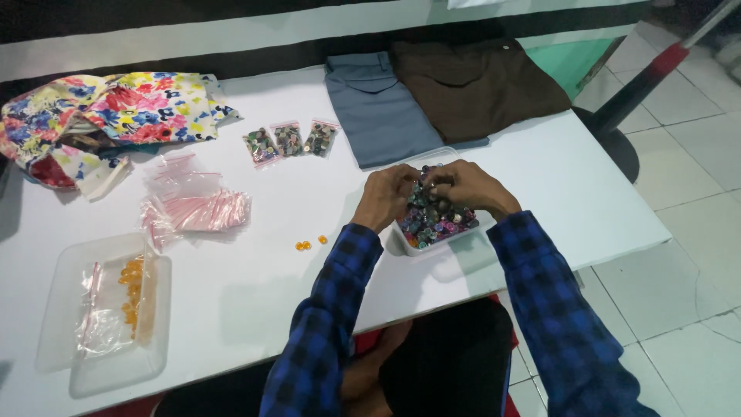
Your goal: Sorting small colorful buttons from a tray into plastic bags
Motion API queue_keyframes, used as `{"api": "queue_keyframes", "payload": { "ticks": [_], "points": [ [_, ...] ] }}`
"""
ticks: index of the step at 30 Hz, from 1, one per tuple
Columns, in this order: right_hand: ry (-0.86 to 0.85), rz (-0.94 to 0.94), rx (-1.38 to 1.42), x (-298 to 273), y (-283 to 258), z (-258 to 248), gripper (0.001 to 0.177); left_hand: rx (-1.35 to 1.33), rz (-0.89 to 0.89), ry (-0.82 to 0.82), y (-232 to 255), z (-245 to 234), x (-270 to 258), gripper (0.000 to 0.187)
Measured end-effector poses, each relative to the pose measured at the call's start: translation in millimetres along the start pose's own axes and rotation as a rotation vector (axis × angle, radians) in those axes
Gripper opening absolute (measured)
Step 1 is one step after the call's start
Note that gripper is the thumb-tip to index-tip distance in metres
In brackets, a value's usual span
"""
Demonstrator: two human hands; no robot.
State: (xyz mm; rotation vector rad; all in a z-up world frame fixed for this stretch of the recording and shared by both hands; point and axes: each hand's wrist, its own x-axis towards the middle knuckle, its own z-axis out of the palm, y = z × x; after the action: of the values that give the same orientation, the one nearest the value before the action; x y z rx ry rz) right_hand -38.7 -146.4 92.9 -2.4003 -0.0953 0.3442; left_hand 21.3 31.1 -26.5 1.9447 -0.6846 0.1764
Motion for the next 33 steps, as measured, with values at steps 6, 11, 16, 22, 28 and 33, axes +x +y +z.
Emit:
{"api": "queue_keyframes", "payload": {
  "ticks": [6, 11, 16, 22, 28, 33],
  "points": [
    [-0.024, -0.063, 0.448, 20.6, 43.1, 11.6, 0.017, 0.093, -0.029, -0.141, 32.4, -16.9, -2.8, 0.014],
    [0.021, -0.061, 0.443, 21.9, 51.4, 12.2, 0.018, 0.103, -0.05, -0.134, 21.1, -11.4, -1.8, 0.019],
    [0.086, -0.035, 0.379, 8.3, 25.5, 6.6, 0.023, 0.048, -0.025, -0.06, 11.9, -8.9, 2.0, 0.023],
    [0.109, -0.037, -0.373, -4.2, 4.0, 7.9, 0.028, -0.156, -0.015, 0.067, 14.8, -6.5, -2.0, 0.018],
    [-0.089, -0.024, -0.617, -5.6, 1.3, 20.8, 0.025, -0.217, -0.005, 0.082, 7.3, -2.3, -3.2, 0.016],
    [-0.033, -0.067, -0.73, 17.4, 31.7, 42.2, 0.033, -0.254, -0.062, 0.073, 16.4, -6.0, -5.2, 0.02]
  ]
}}
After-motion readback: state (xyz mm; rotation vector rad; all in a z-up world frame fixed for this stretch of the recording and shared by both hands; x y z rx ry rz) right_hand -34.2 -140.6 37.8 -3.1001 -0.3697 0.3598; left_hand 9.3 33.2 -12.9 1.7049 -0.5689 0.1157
